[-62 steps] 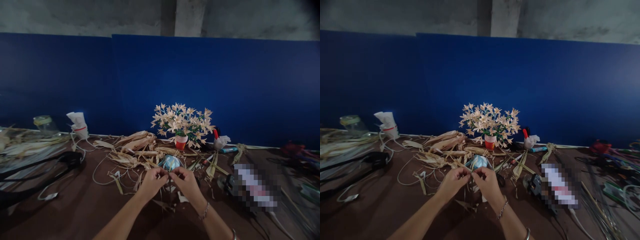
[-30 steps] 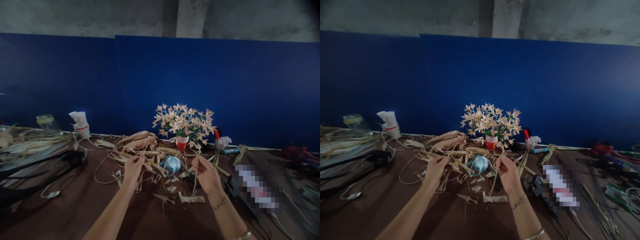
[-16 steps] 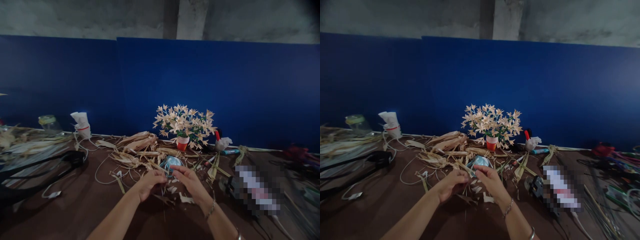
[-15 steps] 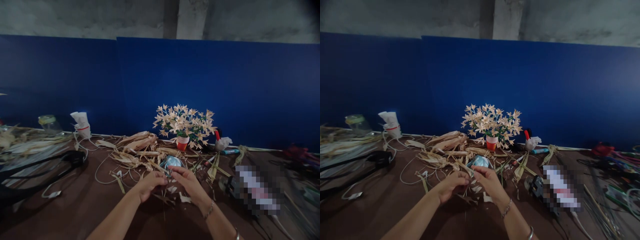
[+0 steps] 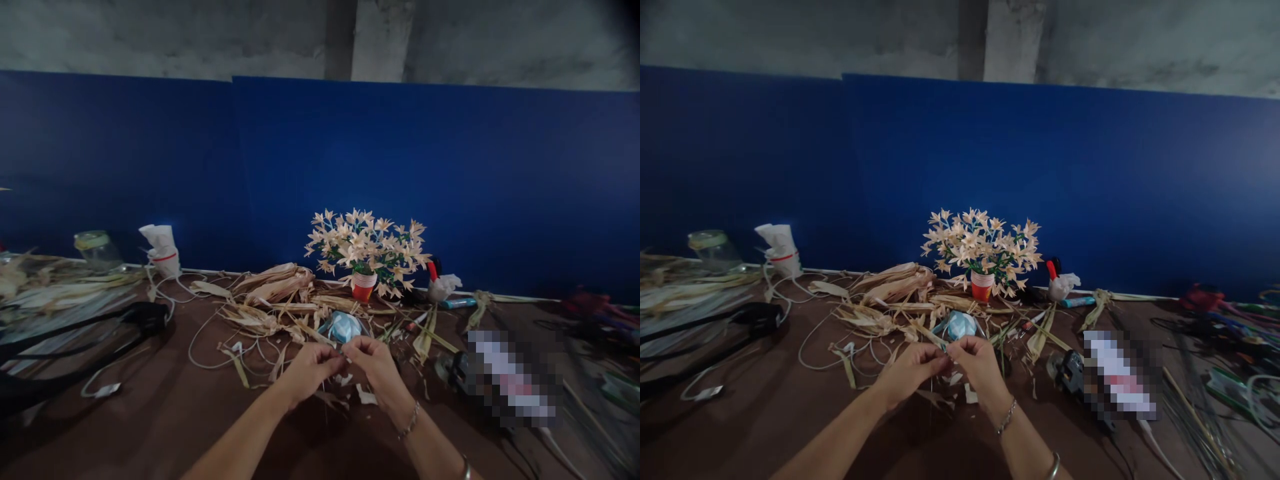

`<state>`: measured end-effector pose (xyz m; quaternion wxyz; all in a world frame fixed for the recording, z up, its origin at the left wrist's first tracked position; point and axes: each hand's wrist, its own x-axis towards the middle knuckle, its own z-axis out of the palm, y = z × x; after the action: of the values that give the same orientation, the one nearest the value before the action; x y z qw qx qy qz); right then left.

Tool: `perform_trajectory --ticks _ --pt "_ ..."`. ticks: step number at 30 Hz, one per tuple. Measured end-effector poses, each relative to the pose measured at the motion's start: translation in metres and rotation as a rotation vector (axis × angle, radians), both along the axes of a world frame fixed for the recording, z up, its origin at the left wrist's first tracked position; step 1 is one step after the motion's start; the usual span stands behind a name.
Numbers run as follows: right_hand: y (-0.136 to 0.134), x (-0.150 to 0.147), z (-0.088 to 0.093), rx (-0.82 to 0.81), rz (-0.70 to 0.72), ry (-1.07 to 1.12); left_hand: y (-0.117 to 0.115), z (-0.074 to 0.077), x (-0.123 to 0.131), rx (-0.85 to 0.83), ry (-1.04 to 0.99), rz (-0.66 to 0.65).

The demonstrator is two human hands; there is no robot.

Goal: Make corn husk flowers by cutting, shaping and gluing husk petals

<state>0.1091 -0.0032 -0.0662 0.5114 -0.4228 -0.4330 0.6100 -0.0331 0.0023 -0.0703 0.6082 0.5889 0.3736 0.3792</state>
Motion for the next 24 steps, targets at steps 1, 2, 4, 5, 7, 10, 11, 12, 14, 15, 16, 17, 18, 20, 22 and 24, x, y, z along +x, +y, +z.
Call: perform_trajectory --ticks 1,2,4,5,7,10,11,12,14,15,16,17,18,20,22,24 --pt "0.0 -0.001 0.0 -0.009 0.009 0.027 -0.001 0.001 0.0 0.007 -0.008 -0.02" --pt "-0.001 -0.001 0.0 -0.02 0.018 0.051 -0.001 0.002 -0.001 -0.003 -0.022 -0.04" --pt "-0.003 -0.003 0.0 -0.037 0.03 0.083 -0.003 0.003 -0.001 -0.075 -0.063 -0.078" --pt "-0.004 -0.003 0.0 -0.038 0.034 0.095 -0.003 0.003 -0.002 -0.13 -0.091 -0.094" --pt "-0.005 -0.005 -0.001 -0.034 0.051 0.113 -0.004 0.002 -0.002 -0.241 -0.155 -0.108" --pt "-0.002 -0.005 -0.004 -0.007 0.019 0.113 -0.003 -0.001 -0.003 -0.324 -0.219 -0.095" --pt "0.0 -0.004 -0.006 0.03 -0.042 0.106 -0.002 -0.001 -0.003 -0.332 -0.217 -0.094" --pt "0.002 -0.002 -0.007 0.082 -0.127 0.093 -0.001 -0.002 -0.005 -0.336 -0.206 -0.096" --pt "0.008 0.005 -0.009 0.205 -0.327 0.057 0.003 -0.003 -0.007 -0.34 -0.172 -0.093" --pt "0.01 0.008 -0.009 0.257 -0.419 0.027 0.005 -0.004 -0.009 -0.344 -0.159 -0.082" --pt "0.011 0.011 -0.01 0.298 -0.493 -0.016 0.006 -0.005 -0.01 -0.351 -0.15 -0.07" --pt "0.012 0.014 -0.01 0.334 -0.549 -0.074 0.007 -0.006 -0.01 -0.362 -0.144 -0.061" --pt "0.011 0.016 -0.01 0.38 -0.583 -0.149 0.007 -0.007 -0.01 -0.374 -0.143 -0.056" --pt "0.008 0.016 -0.009 0.512 -0.588 -0.324 0.006 -0.008 -0.007 -0.399 -0.166 -0.062" --pt "0.002 0.012 -0.009 0.697 -0.504 -0.478 0.004 -0.009 -0.003 -0.414 -0.216 -0.06" --pt "-0.004 0.007 -0.01 0.874 -0.37 -0.594 0.002 -0.008 0.001 -0.439 -0.271 -0.004"
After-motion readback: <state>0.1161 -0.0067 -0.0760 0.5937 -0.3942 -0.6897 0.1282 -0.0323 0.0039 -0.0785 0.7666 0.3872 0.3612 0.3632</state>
